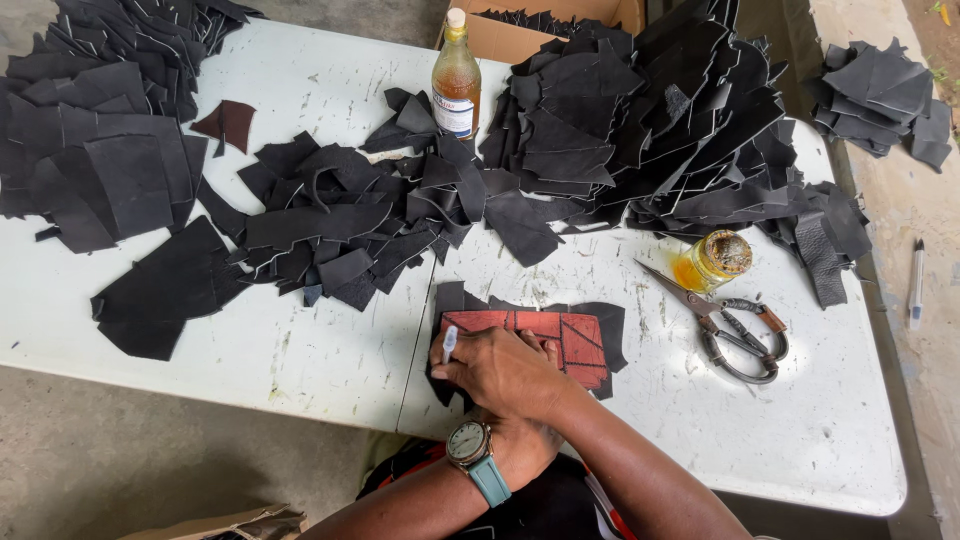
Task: The person arranges black leather pieces on a red patterned template, marks them with a pen, and applies adhesive from a small jar. They repeatedly pick up, align, and place leather pieces, occasionally using scissors to trim edges. The work continues with stacking and repositioning of pieces on the table.
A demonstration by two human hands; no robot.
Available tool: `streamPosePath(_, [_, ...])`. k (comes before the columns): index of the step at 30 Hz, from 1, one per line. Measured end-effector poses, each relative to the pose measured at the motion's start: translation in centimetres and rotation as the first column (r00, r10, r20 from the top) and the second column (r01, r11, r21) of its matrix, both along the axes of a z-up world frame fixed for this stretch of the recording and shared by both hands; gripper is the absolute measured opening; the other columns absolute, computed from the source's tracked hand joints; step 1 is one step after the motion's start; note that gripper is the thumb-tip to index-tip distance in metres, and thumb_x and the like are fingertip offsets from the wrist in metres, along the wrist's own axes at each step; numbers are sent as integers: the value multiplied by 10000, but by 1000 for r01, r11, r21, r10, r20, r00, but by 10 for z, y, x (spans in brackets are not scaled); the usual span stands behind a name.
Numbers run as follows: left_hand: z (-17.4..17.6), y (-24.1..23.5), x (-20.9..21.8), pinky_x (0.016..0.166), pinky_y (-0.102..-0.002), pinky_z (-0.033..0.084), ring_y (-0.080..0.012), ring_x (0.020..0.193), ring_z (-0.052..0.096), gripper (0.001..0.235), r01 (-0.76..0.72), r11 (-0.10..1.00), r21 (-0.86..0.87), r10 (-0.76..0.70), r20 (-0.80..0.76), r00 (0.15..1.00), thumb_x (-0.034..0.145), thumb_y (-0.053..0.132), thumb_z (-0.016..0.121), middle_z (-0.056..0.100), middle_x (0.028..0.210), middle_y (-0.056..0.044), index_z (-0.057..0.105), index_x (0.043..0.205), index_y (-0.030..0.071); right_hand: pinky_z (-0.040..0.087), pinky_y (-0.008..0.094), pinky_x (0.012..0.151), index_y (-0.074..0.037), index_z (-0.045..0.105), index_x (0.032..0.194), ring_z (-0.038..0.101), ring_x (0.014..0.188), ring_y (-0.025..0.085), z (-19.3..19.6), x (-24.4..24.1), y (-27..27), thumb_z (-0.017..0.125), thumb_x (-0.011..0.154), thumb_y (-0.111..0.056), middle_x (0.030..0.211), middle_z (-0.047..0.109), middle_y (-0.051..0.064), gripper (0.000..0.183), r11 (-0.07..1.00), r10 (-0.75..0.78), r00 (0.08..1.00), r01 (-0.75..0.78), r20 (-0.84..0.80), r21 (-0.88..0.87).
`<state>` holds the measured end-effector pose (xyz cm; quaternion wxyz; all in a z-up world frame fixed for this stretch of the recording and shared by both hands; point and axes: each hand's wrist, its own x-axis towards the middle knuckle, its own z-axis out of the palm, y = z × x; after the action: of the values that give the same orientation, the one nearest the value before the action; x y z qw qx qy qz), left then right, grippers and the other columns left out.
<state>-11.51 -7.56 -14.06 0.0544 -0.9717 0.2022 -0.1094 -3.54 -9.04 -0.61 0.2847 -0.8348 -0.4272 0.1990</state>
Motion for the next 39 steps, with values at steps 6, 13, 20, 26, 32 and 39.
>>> streamPosePath(6, [-22, -9, 3, 1218, -480, 252, -438, 1453, 351, 671, 35, 993, 109, -32, -35, 999, 1036, 299, 407, 339, 1554, -370, 311, 1506, -170, 557, 454, 707, -90, 687, 932, 718, 710, 333, -2, -1, -3, 651, 980, -336, 753, 710, 131, 253, 991, -21, 997, 29, 69, -129])
streamPosePath(13, [-20, -3, 2, 1226, -434, 246, -403, 1470, 337, 694, -45, 983, -181, 51, 30, 998, 1015, 307, 392, 329, 1568, -344, 278, 1521, -154, 557, 458, 680, -109, 704, 961, 721, 683, 326, -7, 1, -3, 654, 960, -347, 756, 721, 109, 244, 997, -11, 995, 19, 98, -77])
streamPosePath(20, [-19, -6, 4, 1217, -446, 237, -400, 1461, 329, 695, -71, 982, -176, 66, -33, 997, 972, 298, 390, 319, 1563, -324, 271, 1513, -122, 566, 421, 690, -130, 711, 968, 732, 686, 287, -1, -2, -2, 658, 951, -326, 744, 727, 89, 203, 997, -23, 1000, 22, -4, -70])
streamPosePath(26, [-28, -7, -1, 1200, -503, 227, -450, 1452, 310, 673, 84, 977, 196, -55, -150, 987, 1006, 280, 409, 309, 1568, -353, 272, 1516, -138, 571, 405, 717, -86, 679, 943, 737, 720, 269, 9, 0, -4, 653, 961, -291, 804, 731, 76, 207, 999, 35, 994, -37, -108, -13])
streamPosePath(32, [-15, -5, 7, 1195, -463, 232, -423, 1448, 310, 722, -26, 998, -51, 18, -165, 986, 979, 321, 452, 291, 1562, -349, 252, 1503, -134, 568, 407, 693, -103, 712, 969, 736, 720, 288, 5, 1, -4, 670, 943, -280, 784, 744, 89, 184, 991, 32, 999, -28, -28, 133])
streamPosePath(39, [67, 8, 20, 1124, -650, 358, -367, 1441, 385, 535, -118, 977, -175, -20, -631, 775, 1073, 323, 406, 410, 1556, -210, 445, 1509, 15, 542, 426, 669, -119, 716, 1034, 701, 678, 338, -2, 35, 14, 658, 995, -301, 751, 710, 157, 195, 995, -87, 990, 92, 113, -45])
